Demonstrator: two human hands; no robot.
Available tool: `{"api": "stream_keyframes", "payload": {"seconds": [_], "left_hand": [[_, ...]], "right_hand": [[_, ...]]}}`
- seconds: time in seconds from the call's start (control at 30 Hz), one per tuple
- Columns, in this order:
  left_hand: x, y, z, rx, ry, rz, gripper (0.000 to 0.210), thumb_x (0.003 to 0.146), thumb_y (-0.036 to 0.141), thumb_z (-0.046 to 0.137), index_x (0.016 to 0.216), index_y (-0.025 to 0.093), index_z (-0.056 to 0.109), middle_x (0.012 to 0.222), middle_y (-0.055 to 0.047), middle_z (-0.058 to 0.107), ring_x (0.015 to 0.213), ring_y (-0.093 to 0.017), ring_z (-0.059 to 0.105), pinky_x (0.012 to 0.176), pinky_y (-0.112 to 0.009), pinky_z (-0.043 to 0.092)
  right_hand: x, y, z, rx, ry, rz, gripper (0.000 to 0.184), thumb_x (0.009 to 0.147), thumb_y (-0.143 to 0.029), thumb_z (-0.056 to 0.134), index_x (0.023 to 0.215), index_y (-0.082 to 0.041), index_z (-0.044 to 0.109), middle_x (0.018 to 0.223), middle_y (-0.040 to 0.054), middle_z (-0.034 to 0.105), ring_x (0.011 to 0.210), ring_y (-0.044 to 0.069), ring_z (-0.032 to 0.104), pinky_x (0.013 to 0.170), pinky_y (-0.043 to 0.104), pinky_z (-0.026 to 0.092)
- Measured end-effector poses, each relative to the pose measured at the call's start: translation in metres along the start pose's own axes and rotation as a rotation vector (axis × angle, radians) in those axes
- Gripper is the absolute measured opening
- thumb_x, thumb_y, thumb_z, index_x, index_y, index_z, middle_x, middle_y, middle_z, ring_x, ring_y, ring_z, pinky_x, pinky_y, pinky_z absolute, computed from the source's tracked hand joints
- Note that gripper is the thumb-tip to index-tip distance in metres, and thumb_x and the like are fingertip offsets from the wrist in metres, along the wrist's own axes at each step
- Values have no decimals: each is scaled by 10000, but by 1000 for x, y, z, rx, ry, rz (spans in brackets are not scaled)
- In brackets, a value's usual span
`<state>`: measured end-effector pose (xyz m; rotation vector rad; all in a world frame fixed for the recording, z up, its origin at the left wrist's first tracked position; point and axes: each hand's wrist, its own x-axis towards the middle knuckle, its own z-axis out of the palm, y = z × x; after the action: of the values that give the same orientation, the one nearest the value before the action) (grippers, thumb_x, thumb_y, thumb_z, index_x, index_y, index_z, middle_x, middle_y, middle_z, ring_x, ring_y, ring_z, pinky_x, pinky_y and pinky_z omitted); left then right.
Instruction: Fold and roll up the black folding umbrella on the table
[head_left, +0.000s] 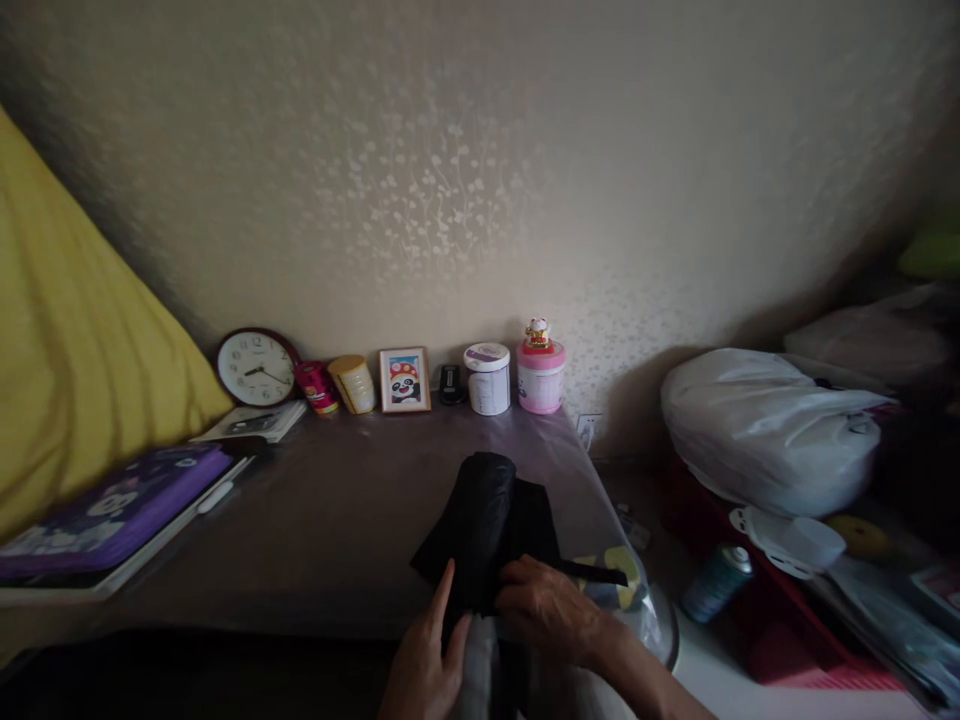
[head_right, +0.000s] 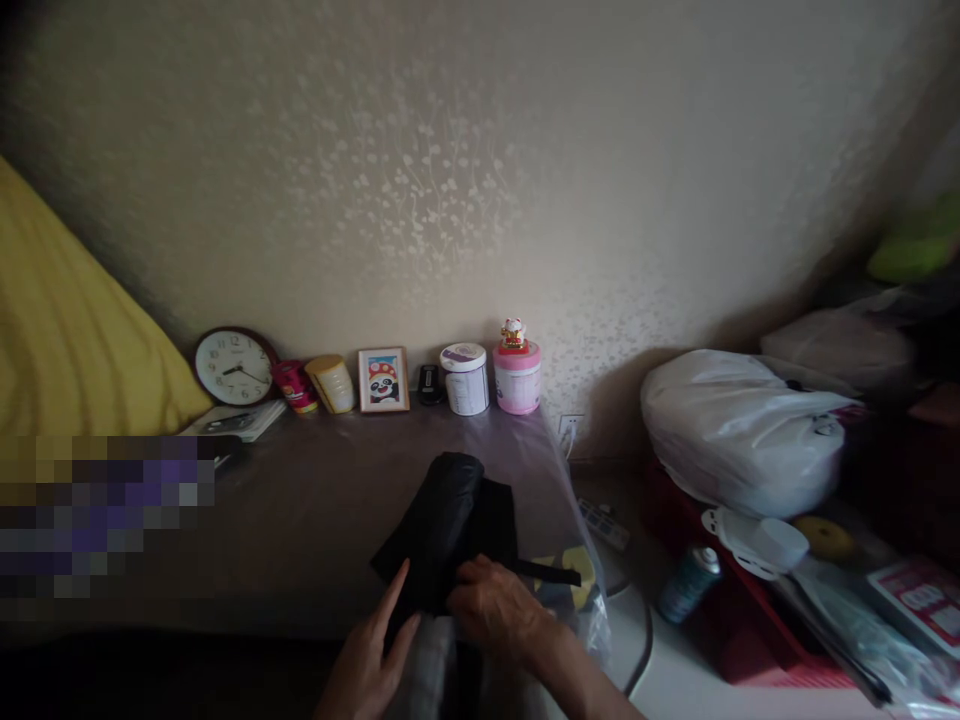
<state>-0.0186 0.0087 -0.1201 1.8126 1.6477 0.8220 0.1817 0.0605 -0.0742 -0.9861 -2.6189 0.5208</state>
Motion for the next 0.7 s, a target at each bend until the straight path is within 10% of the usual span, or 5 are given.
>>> {"api": "stream_keyframes", "payload": {"seconds": [0.1,0.3,0.7], "left_hand": [[-1,0,0,-18,5,-8,562,898,323,308,1416,115,243,1385,-128,450,1246,-158,460,1024,-317,382],[-1,1,-1,-27,-7,-14,573,897,344,296,1421,120,237,1386,-120,454,1254,-164,450,1018,-301,386],[-1,3,0,23,3,-26,570,891,316,295,1419,107,238,1389,-125,450,1230,-165,480,1013,-310,388]], "right_hand": [[-2,15,-15,244,158,111,261,884,-208,417,958,-246,664,911,11,686,827,142,630,734,227,473],[3,75,-16,-12,483,697,289,844,-256,440,1030,-159,639,998,116,690,921,240,647,830,327,453],[21,91,-7,532,590,802,403,772,-449,486,920,-132,686,808,74,712,740,217,654,594,274,485]]}}
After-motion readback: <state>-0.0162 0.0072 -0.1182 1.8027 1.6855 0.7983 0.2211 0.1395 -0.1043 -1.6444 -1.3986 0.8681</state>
